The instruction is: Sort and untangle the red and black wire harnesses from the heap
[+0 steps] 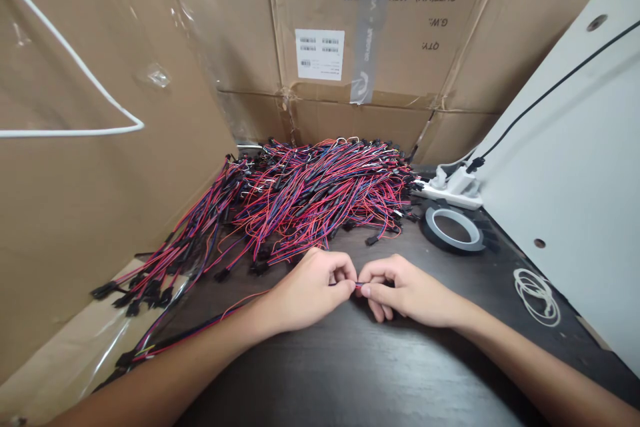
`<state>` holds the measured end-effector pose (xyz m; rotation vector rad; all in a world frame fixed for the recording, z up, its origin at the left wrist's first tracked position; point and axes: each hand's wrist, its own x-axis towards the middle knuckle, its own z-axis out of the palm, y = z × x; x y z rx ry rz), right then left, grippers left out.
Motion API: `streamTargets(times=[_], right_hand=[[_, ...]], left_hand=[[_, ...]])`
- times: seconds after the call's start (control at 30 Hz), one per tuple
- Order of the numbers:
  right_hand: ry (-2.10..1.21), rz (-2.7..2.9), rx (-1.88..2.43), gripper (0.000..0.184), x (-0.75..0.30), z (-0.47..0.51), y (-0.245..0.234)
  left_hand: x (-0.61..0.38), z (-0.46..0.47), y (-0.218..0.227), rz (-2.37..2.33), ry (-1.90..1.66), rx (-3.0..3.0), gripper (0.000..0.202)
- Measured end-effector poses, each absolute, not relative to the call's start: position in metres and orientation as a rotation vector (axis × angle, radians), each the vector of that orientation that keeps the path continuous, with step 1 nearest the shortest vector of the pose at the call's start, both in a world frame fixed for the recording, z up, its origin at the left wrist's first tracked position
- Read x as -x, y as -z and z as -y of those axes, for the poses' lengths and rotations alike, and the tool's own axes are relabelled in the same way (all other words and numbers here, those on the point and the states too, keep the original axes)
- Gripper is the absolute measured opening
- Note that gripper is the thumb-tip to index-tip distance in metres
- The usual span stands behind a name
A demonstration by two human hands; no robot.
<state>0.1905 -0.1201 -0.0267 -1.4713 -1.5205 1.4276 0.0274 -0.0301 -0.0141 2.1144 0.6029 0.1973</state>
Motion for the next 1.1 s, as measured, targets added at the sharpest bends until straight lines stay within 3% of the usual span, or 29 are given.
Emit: streamTargets(times=[1.1], right_hand=[[-1.403,1.555,1.473,0.02,-0.1912,0.1213,0.0273]], left_hand=[[-0.0264,0.0301,0.0151,-0.592,-0.171,-2.097,0.011]])
